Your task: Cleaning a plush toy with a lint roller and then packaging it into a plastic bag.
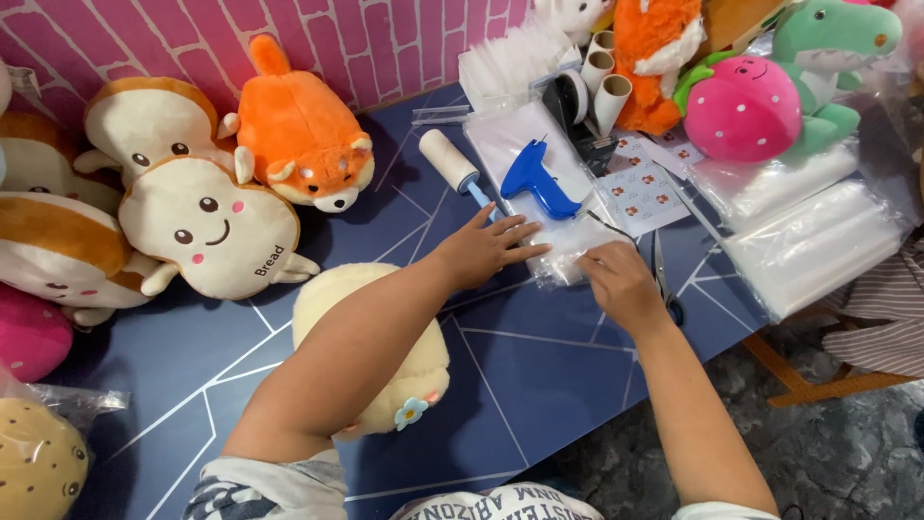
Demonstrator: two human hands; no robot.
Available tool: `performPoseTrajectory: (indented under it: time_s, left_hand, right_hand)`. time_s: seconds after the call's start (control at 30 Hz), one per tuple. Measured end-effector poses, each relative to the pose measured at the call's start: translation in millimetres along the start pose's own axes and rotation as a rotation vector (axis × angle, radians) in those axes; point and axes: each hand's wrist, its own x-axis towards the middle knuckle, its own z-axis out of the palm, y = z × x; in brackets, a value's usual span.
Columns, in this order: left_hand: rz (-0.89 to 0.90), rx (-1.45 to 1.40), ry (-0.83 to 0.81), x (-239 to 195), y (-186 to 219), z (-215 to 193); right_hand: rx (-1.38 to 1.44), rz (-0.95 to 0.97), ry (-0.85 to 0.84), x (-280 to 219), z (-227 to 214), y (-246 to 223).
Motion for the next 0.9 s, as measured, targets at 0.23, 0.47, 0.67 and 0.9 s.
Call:
performPoseTrajectory:
  time_s: [0.23,0.47,0.67,0.9]
  left_hand:
    - [0.073,0.033,-0.057,0.5,2.5,-7.0]
    - [0.035,0.029,-0.101,1.0,8.2,-7.7]
    - [-0.102,-0.271,0.017,3.3,38.2,-27.4]
    - [-0.221,-0.431,0.095,26.0,63.9,-20.1]
  right_hand:
    - [-0.138,0.035,-0.2,-0.4,-18.5,-12.2]
    - [-0.124,0.06,-0.017,-17.3,-3.0,-5.3]
    - [0.002,0.151,-0.151,5.2,-29.6,-18.0]
    - [0.032,0.151,-0.013,23.7,-5.8,-38.3]
